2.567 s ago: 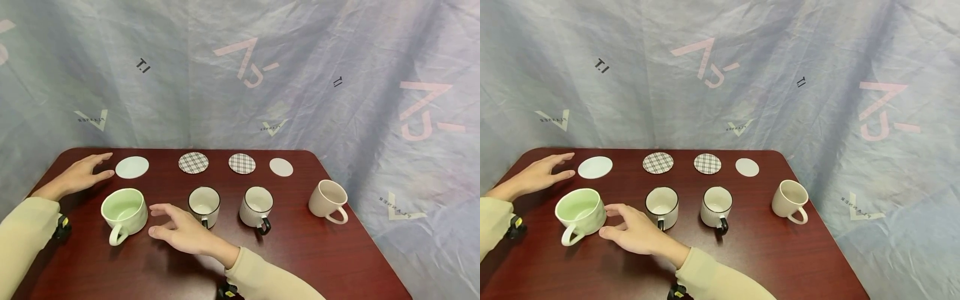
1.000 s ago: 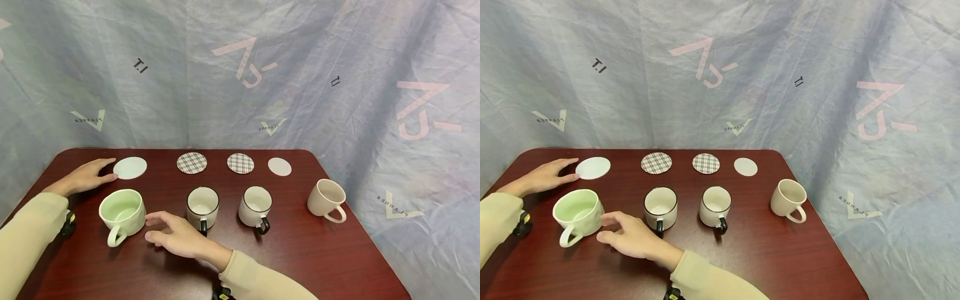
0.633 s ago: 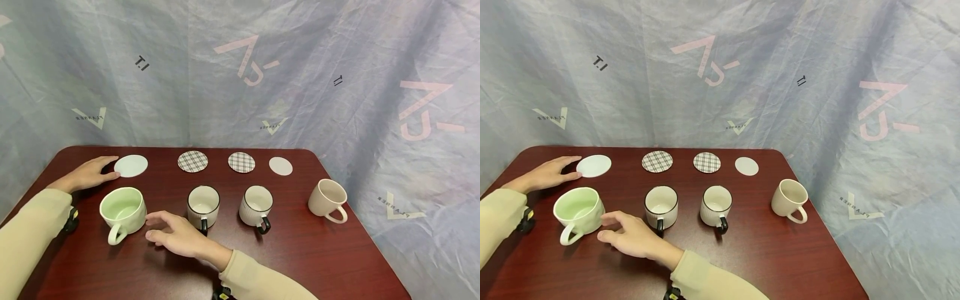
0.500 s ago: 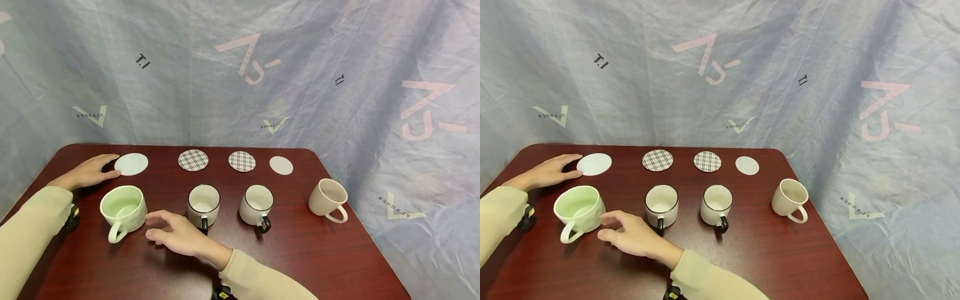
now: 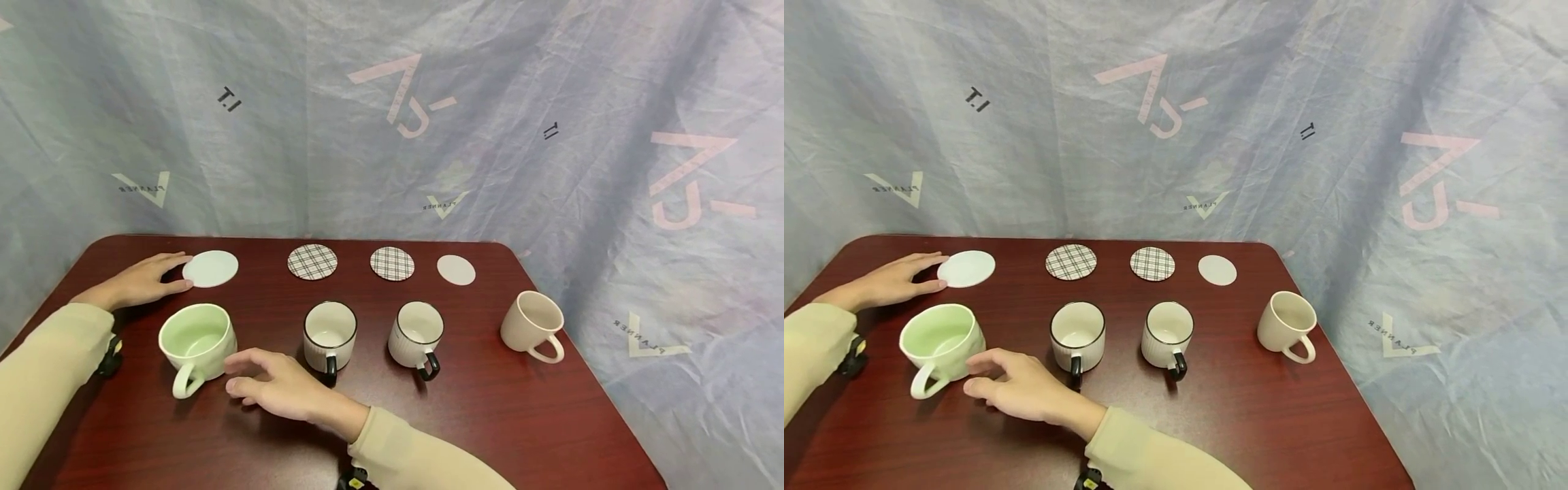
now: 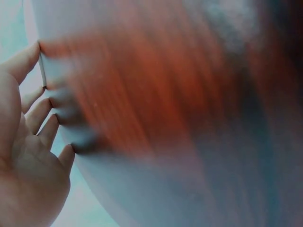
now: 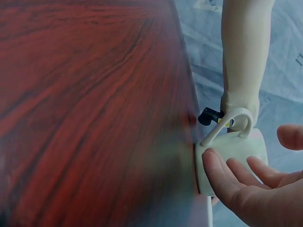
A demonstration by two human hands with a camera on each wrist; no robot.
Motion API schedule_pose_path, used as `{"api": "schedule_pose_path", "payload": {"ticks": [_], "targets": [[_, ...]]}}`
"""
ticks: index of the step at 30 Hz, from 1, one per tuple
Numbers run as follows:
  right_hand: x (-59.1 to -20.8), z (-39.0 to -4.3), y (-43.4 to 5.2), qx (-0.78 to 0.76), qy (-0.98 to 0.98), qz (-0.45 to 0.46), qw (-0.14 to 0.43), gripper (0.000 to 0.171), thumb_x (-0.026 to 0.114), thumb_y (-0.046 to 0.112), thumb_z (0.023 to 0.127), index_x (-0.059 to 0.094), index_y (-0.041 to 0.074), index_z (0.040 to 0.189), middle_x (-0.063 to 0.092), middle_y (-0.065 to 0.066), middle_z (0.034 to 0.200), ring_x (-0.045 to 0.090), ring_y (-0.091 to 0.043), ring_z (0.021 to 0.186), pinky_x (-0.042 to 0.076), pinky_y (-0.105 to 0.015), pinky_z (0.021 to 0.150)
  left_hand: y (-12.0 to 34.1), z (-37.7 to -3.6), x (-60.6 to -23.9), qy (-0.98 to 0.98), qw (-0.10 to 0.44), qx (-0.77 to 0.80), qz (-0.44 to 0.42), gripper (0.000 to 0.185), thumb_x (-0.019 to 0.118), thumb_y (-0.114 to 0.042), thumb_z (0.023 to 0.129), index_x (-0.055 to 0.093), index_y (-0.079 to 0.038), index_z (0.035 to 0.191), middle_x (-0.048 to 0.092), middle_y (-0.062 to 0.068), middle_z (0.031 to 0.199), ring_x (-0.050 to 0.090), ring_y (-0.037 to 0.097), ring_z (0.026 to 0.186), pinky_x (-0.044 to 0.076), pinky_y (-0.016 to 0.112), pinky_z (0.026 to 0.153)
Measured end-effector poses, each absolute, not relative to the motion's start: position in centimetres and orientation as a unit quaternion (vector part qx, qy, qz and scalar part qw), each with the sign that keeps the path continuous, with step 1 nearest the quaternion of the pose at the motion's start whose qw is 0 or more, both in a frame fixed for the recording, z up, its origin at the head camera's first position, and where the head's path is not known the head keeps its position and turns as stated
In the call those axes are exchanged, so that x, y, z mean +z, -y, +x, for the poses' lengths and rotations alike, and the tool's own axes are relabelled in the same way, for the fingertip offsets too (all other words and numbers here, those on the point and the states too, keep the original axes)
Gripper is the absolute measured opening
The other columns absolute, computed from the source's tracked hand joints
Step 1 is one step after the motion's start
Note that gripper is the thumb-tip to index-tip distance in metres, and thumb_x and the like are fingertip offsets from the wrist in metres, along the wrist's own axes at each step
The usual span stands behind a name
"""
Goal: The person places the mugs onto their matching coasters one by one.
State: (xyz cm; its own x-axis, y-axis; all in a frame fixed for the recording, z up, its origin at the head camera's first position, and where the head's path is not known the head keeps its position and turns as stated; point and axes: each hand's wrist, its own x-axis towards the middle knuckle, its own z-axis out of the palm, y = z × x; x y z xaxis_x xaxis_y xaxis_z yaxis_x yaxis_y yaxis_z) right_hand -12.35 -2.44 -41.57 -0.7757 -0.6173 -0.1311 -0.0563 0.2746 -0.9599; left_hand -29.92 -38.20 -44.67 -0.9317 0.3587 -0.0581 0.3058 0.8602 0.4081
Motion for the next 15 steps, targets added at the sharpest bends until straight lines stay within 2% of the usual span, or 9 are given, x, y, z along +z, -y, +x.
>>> {"api": "schedule_pose_path", "payload": {"ticks": [15], "targets": [[-41.7,-11.5,4.2,-0.577,-0.74,-0.215,0.27,0.033,0.068,0.016,0.103,0.07,0.013,0.135,0.074,0.009,0.121,0.072,0.004,0.088,0.06,-0.02,0.077,38.1,-30.1,-44.9,-0.96,0.083,0.211,0.166,0.077,0.066,-0.036,0.105,0.036,0.015,0.155,0.023,0.046,0.16,0.023,0.065,0.146,0.025,0.079,0.113]]}}
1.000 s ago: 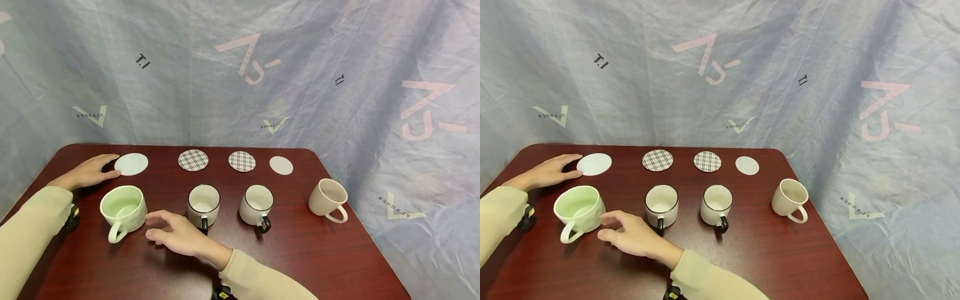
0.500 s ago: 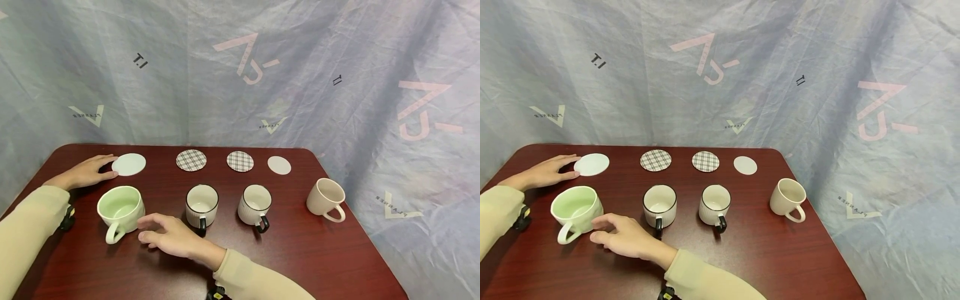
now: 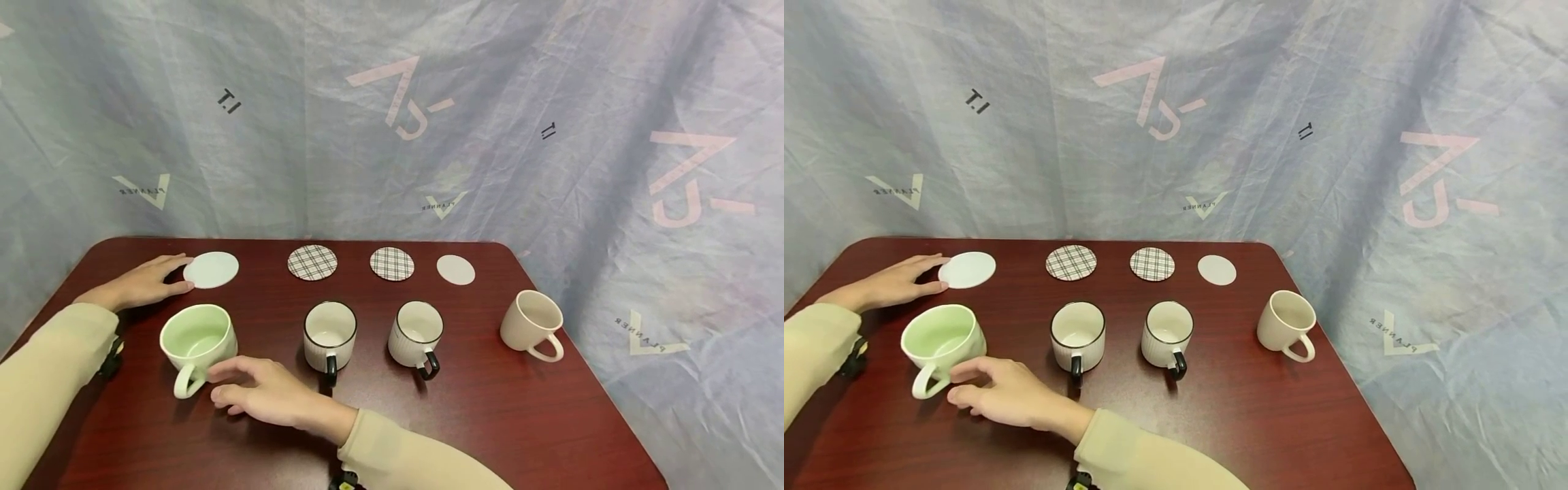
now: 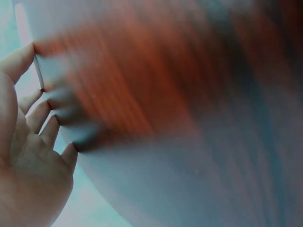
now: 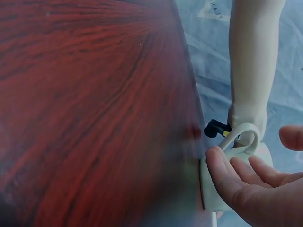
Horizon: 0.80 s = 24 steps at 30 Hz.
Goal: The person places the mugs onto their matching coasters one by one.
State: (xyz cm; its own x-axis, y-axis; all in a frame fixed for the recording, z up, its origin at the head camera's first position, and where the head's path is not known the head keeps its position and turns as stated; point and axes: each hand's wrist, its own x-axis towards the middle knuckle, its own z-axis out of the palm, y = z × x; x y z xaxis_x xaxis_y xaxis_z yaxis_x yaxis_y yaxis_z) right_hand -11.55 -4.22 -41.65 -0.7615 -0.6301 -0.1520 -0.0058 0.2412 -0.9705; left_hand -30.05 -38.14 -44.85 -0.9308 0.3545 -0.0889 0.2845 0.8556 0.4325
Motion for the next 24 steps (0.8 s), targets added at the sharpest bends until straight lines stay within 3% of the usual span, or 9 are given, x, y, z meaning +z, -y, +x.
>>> {"api": "schedule_pose_path", "payload": {"ticks": [14,24], "targets": [[-42.0,-11.4,5.6,-0.608,-0.704,-0.196,0.31,0.031,0.066,0.012,0.104,0.07,0.011,0.134,0.074,0.009,0.118,0.075,-0.003,0.09,0.062,-0.022,0.077,38.2,-30.0,-44.8,-0.957,0.089,0.219,0.168,0.078,0.065,-0.035,0.106,0.033,0.016,0.156,0.02,0.046,0.161,0.021,0.066,0.147,0.024,0.08,0.113],[-42.2,-11.1,7.1,-0.604,-0.716,-0.183,0.298,0.025,0.068,0.016,0.1,0.072,0.014,0.124,0.073,0.016,0.106,0.074,-0.002,0.082,0.061,-0.022,0.074,38.1,-29.9,-44.8,-0.957,0.089,0.22,0.169,0.078,0.065,-0.035,0.106,0.033,0.015,0.156,0.02,0.046,0.161,0.02,0.066,0.147,0.023,0.08,0.113]]}}
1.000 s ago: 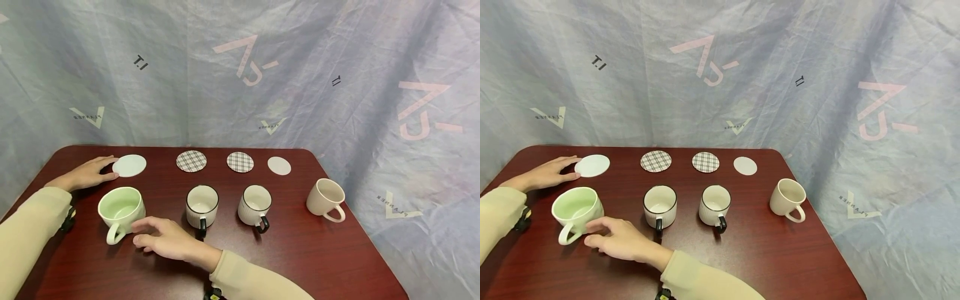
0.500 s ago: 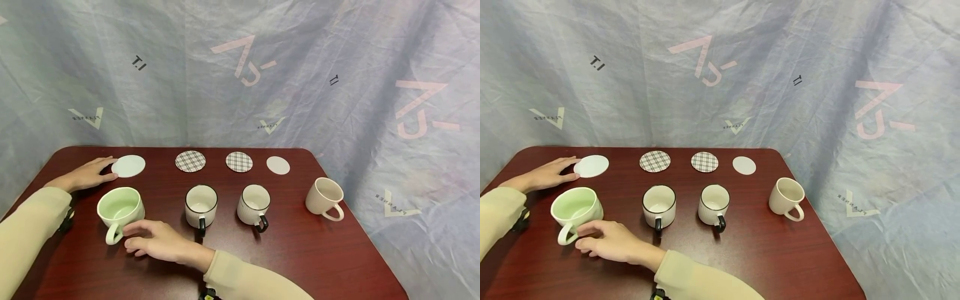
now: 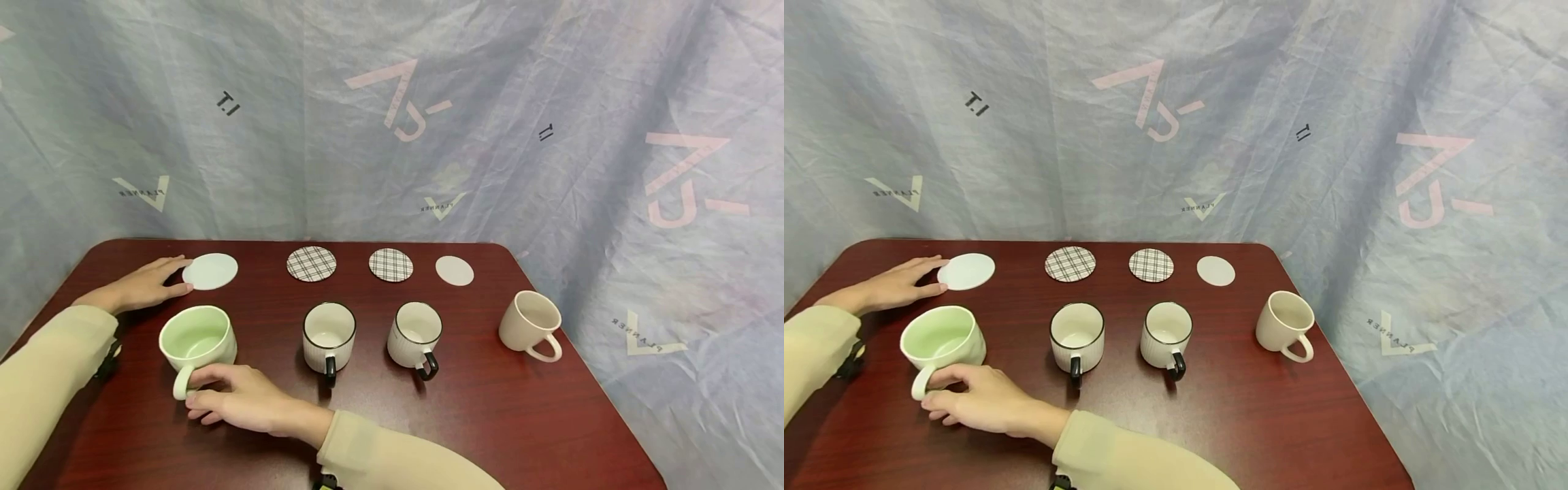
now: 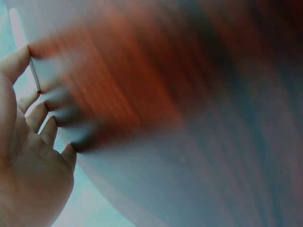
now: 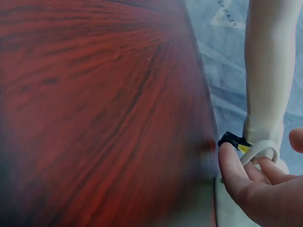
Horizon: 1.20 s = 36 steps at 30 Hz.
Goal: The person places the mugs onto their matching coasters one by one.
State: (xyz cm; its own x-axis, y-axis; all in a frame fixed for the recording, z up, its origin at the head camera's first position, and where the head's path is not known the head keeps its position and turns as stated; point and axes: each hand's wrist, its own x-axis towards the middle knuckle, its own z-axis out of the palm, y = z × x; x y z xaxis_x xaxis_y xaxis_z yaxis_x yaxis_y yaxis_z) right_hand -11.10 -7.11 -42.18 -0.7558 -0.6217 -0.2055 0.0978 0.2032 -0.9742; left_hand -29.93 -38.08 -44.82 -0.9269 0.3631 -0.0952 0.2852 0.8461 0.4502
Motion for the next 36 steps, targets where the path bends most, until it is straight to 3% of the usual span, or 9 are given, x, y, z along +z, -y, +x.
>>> {"api": "schedule_pose_path", "payload": {"ticks": [6,14,24,28,33,36], "targets": [[-42.5,-11.1,7.9,-0.641,-0.681,-0.162,0.316,0.02,0.066,0.012,0.102,0.072,0.008,0.121,0.076,0.006,0.101,0.078,-0.012,0.087,0.062,-0.024,0.075,38.3,-29.9,-44.9,-0.956,0.093,0.221,0.168,0.078,0.065,-0.035,0.106,0.032,0.015,0.156,0.019,0.046,0.161,0.019,0.067,0.147,0.023,0.081,0.112],[-43.2,-11.6,8.4,-0.727,-0.584,-0.141,0.333,0.026,0.06,0.003,0.103,0.067,-0.012,0.124,0.07,-0.035,0.123,0.071,-0.047,0.116,0.062,-0.029,0.086,38.3,-30.4,-45.2,-0.954,0.085,0.232,0.171,0.078,0.064,-0.038,0.107,0.032,0.013,0.157,0.019,0.045,0.162,0.016,0.066,0.148,0.02,0.082,0.113],[-43.6,-11.5,8.9,-0.749,-0.576,-0.106,0.31,0.021,0.061,-0.001,0.1,0.069,-0.016,0.113,0.075,-0.03,0.115,0.066,-0.057,0.116,0.063,-0.033,0.087,38.2,-30.1,-44.9,-0.953,0.097,0.229,0.173,0.078,0.065,-0.035,0.106,0.031,0.013,0.157,0.017,0.045,0.163,0.015,0.067,0.149,0.02,0.082,0.113],[-43.6,-11.6,8.8,-0.744,-0.586,-0.096,0.306,0.019,0.064,0.0,0.099,0.073,-0.012,0.11,0.077,-0.027,0.109,0.071,-0.053,0.11,0.064,-0.032,0.083,38.3,-30.2,-45.0,-0.952,0.097,0.234,0.174,0.078,0.066,-0.034,0.106,0.031,0.014,0.157,0.017,0.046,0.162,0.015,0.067,0.148,0.02,0.082,0.113],[-43.7,-11.7,8.6,-0.732,-0.602,-0.098,0.303,0.02,0.066,0.005,0.1,0.074,-0.011,0.11,0.08,-0.02,0.103,0.079,-0.029,0.092,0.064,-0.03,0.08,38.4,-30.2,-45.2,-0.951,0.099,0.239,0.172,0.079,0.065,-0.037,0.106,0.031,0.013,0.158,0.016,0.045,0.163,0.014,0.067,0.149,0.019,0.082,0.113],[-43.7,-11.9,8.4,-0.729,-0.605,-0.098,0.304,0.02,0.067,0.006,0.101,0.073,-0.012,0.109,0.08,-0.014,0.097,0.078,-0.023,0.088,0.063,-0.028,0.078,38.3,-30.1,-45.2,-0.95,0.097,0.242,0.171,0.078,0.064,-0.034,0.107,0.03,0.014,0.158,0.016,0.046,0.162,0.014,0.068,0.148,0.019,0.083,0.112]]}}
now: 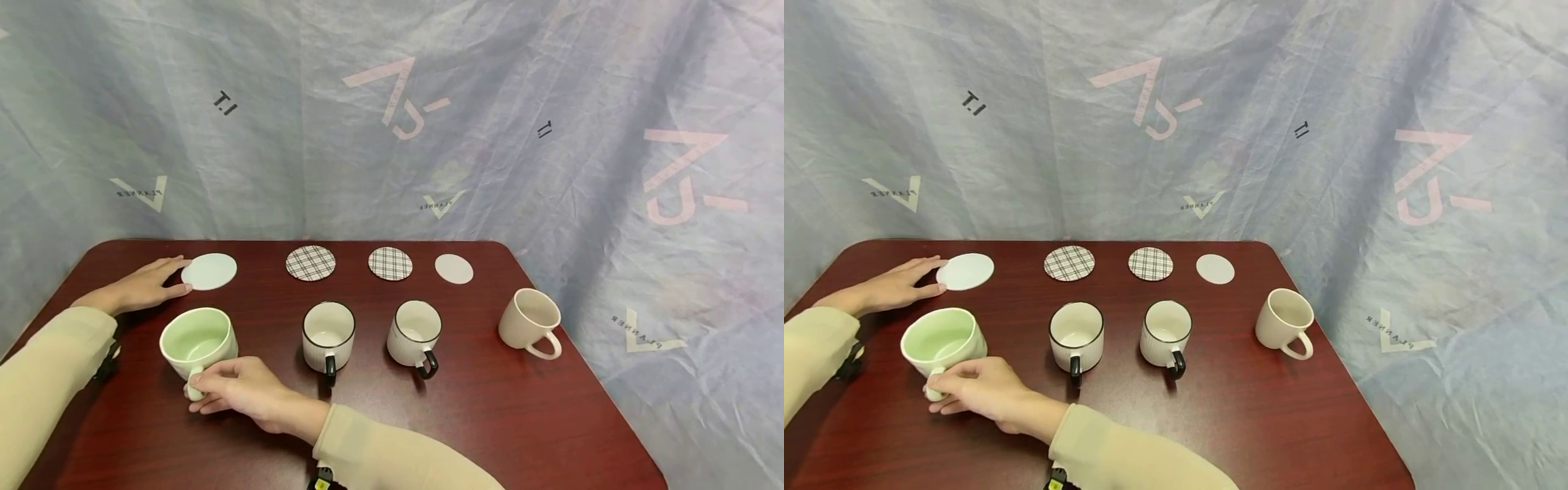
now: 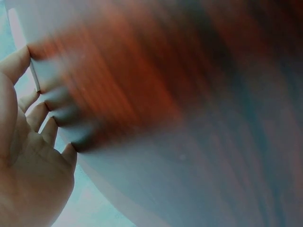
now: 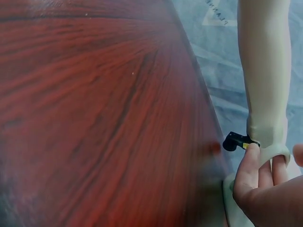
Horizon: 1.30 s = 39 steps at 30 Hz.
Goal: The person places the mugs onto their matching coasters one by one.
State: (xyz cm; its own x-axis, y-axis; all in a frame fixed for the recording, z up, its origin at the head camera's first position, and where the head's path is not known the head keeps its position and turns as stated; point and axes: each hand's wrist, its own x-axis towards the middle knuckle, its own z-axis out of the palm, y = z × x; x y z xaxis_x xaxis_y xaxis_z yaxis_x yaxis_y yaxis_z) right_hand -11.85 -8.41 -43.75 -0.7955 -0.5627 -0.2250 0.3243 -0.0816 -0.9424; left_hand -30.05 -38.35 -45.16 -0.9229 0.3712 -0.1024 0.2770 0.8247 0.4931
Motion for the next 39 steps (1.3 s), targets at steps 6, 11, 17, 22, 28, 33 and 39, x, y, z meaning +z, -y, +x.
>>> {"api": "schedule_pose_path", "payload": {"ticks": [6,11,17,22,28,33,39], "targets": [[-44.0,-12.1,8.4,-0.732,-0.597,-0.095,0.315,0.021,0.067,0.006,0.102,0.071,-0.014,0.108,0.076,-0.007,0.089,0.079,-0.028,0.091,0.063,-0.028,0.077,38.6,-29.9,-45.5,-0.946,0.089,0.255,0.178,0.079,0.064,-0.036,0.107,0.03,0.013,0.158,0.016,0.047,0.162,0.013,0.068,0.148,0.018,0.084,0.111],[-44.1,-12.3,8.2,-0.732,-0.592,-0.098,0.322,0.022,0.067,0.005,0.102,0.071,-0.015,0.109,0.075,-0.006,0.088,0.079,-0.031,0.094,0.064,-0.029,0.078,38.8,-30.2,-46.2,-0.944,0.073,0.264,0.182,0.078,0.067,-0.035,0.105,0.034,0.012,0.156,0.019,0.045,0.162,0.016,0.067,0.147,0.019,0.083,0.111],[-44.0,-12.4,7.9,-0.733,-0.593,-0.101,0.319,0.023,0.067,0.006,0.101,0.071,-0.016,0.108,0.074,-0.004,0.086,0.078,-0.024,0.088,0.063,-0.028,0.078,38.6,-30.2,-45.9,-0.946,0.083,0.254,0.184,0.081,0.064,-0.039,0.106,0.029,0.013,0.158,0.017,0.046,0.162,0.014,0.068,0.148,0.017,0.083,0.112],[-43.9,-12.4,7.9,-0.736,-0.59,-0.095,0.317,0.02,0.069,0.007,0.101,0.071,-0.013,0.104,0.072,0.0,0.082,0.074,-0.015,0.076,0.062,-0.026,0.074,38.6,-30.2,-45.9,-0.946,0.074,0.261,0.18,0.079,0.067,-0.037,0.105,0.033,0.013,0.156,0.019,0.046,0.162,0.015,0.067,0.147,0.018,0.083,0.112],[-43.8,-12.4,7.9,-0.73,-0.596,-0.096,0.32,0.021,0.069,0.008,0.102,0.072,-0.013,0.103,0.073,0.001,0.081,0.071,-0.011,0.072,0.062,-0.025,0.073,38.4,-30.1,-45.6,-0.947,0.088,0.253,0.177,0.08,0.064,-0.036,0.106,0.03,0.014,0.157,0.017,0.046,0.162,0.014,0.068,0.148,0.017,0.083,0.112],[-43.8,-12.7,7.7,-0.722,-0.599,-0.109,0.329,0.025,0.068,0.009,0.103,0.072,-0.015,0.108,0.076,-0.003,0.087,0.071,-0.01,0.073,0.061,-0.024,0.074,38.3,-30.0,-45.3,-0.952,0.097,0.237,0.169,0.08,0.064,-0.035,0.106,0.029,0.015,0.158,0.017,0.046,0.162,0.014,0.067,0.148,0.019,0.081,0.114],[-43.8,-12.8,7.6,-0.725,-0.593,-0.108,0.332,0.024,0.068,0.007,0.103,0.071,-0.016,0.108,0.078,-0.011,0.094,0.072,-0.012,0.075,0.063,-0.026,0.075,38.2,-29.8,-45.2,-0.95,0.096,0.243,0.168,0.079,0.064,-0.034,0.107,0.028,0.015,0.158,0.016,0.046,0.163,0.013,0.067,0.149,0.018,0.082,0.114]]}}
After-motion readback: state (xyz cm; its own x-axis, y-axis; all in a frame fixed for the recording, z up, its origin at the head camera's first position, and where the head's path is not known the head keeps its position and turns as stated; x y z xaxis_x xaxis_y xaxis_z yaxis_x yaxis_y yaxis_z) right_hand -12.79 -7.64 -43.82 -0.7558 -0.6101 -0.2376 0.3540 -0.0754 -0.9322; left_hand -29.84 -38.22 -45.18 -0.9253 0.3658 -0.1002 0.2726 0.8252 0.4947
